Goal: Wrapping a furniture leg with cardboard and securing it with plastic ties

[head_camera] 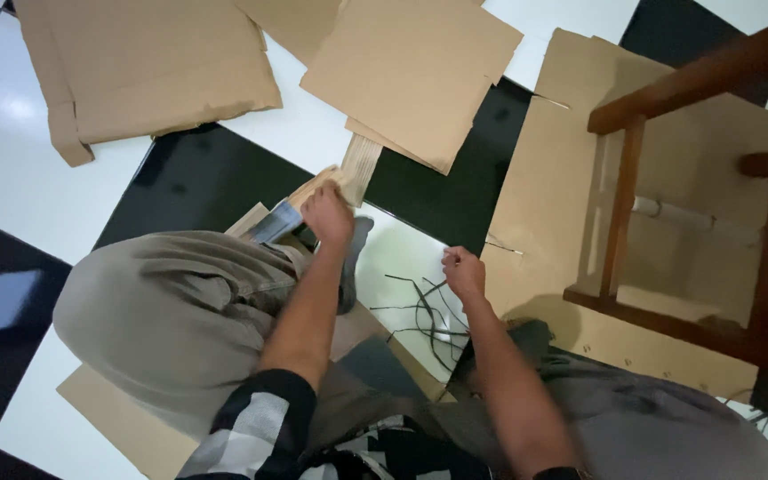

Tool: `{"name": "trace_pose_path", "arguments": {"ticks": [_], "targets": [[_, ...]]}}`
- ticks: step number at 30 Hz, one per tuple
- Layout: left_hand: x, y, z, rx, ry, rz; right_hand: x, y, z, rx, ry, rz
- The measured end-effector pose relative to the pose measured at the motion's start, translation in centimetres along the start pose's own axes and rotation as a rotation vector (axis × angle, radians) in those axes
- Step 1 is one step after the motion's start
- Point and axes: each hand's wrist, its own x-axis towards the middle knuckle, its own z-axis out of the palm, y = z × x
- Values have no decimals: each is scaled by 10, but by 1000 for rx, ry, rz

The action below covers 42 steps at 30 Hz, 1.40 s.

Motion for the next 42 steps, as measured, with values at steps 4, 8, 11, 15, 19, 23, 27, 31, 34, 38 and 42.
{"name": "trace_pose_path", "arguments": {"ticks": [4,8,11,15,19,23,27,31,34,38,42], "targets": [[19,72,-78,-213,131,225,-5,-16,-8,107,41,-22],[28,145,-111,-342,509,553,3,-31,-20,174,107,-98],[13,194,-179,-720,372,700,-10,-68,-56,272,181,-151],[-16,233,-252,-1431,-219,644,-18,-88,-106,718,286,-366],[-37,263,-257,-1724,-510,634,-13,-81,-146,916,418,-490],[-52,288,-223,-1948,-821,579,-56,-87,-186,1108,429,-533],[-82,309,-207,-1879,-839,605,-63,-48,-193,1054,592,-544],[-126,326,-215,-1872,-980,601,-84,-18,-191,1065,767,-426],[-163,329,-209,-1769,-973,763,-95,22,-179,1048,932,-320],[-204,348,-186,-1628,-1033,894,-113,46,-192,1114,1160,-195],[-236,357,-178,-1588,-978,1038,-135,67,-201,1085,1300,-139]]}}
